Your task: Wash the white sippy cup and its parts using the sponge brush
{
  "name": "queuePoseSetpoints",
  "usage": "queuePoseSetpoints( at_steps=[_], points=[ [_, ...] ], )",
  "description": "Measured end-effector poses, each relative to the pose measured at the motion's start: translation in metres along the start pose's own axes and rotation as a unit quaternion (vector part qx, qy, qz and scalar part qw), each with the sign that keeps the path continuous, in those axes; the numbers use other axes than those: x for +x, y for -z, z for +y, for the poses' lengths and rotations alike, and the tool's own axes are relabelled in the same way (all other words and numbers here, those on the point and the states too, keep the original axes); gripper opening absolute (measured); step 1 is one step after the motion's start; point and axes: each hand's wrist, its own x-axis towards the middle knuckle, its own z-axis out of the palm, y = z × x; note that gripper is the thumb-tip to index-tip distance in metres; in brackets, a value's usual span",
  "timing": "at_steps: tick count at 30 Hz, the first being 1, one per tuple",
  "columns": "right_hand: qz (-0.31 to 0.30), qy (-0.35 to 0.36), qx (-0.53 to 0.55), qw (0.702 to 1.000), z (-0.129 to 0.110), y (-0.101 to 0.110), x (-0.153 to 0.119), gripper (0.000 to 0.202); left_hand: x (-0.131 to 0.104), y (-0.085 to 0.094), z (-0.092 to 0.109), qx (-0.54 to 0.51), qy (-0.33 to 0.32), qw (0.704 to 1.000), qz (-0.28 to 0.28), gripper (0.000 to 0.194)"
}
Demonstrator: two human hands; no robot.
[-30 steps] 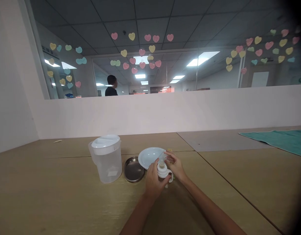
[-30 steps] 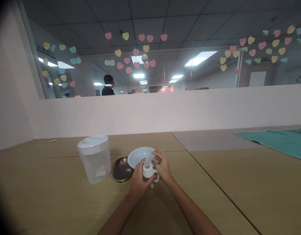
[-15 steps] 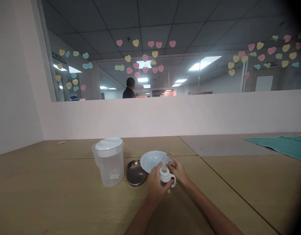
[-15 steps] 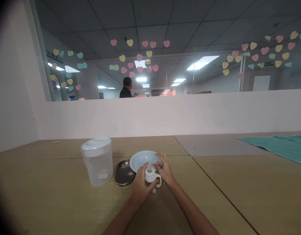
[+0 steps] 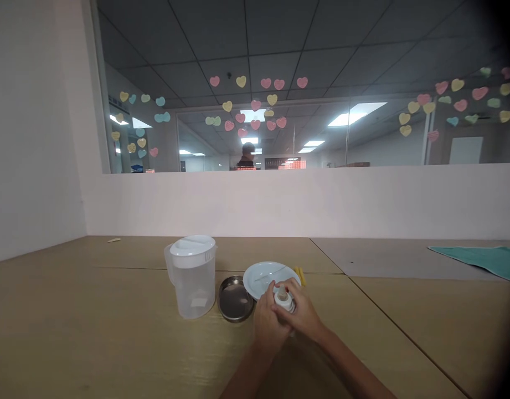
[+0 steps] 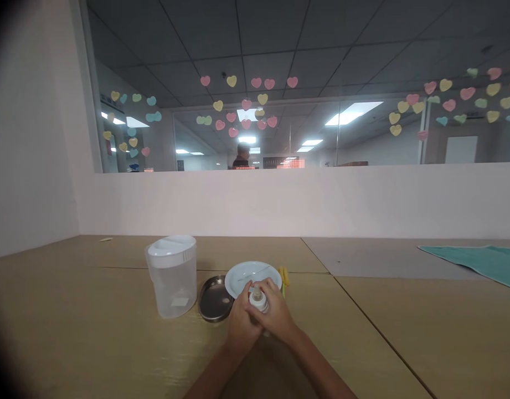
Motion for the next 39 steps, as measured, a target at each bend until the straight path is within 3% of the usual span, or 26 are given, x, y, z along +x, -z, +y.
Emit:
queuePoseSetpoints(
  at_steps=[4,8,10,14,16,22,28,34,39],
  points=[
    [0.016,-0.080,0.077,0.994,0.002,0.002,0.003,0.040,0.003,0.004,0.002,-0.050,0.025,0.998,0.000,0.076],
    [-0.094,-0.140,0.241,0.956,0.004,0.017,0.007,0.059,0.005,0.010,0.005,-0.086,0.028,0.996,-0.006,0.075],
    [-0.116,-0.142,0.293,0.938,0.011,0.023,0.009,0.067,0.005,0.011,0.006,-0.084,0.033,0.996,-0.005,0.076],
    [0.019,-0.143,0.217,0.965,0.029,0.028,0.011,0.051,0.004,0.011,0.005,-0.038,0.045,0.998,-0.012,0.081],
    [0.052,-0.140,0.173,0.973,0.031,0.026,0.010,0.041,0.004,0.010,0.003,-0.022,0.034,0.999,-0.014,0.082],
    [-0.028,-0.067,0.117,0.990,0.010,0.011,0.003,0.056,0.002,0.008,0.000,-0.013,0.012,1.000,-0.002,0.077],
    [-0.010,-0.108,0.227,0.968,0.030,0.026,0.003,0.052,0.002,0.005,-0.002,-0.004,0.027,1.000,0.003,0.080],
    [-0.099,-0.137,0.222,0.960,0.019,0.023,0.003,0.043,0.001,0.006,-0.002,-0.006,-0.001,1.000,0.007,0.077],
    [-0.041,-0.136,0.247,0.959,0.009,0.016,0.008,0.046,0.001,0.009,0.003,-0.011,-0.002,1.000,0.003,0.076]
  ],
)
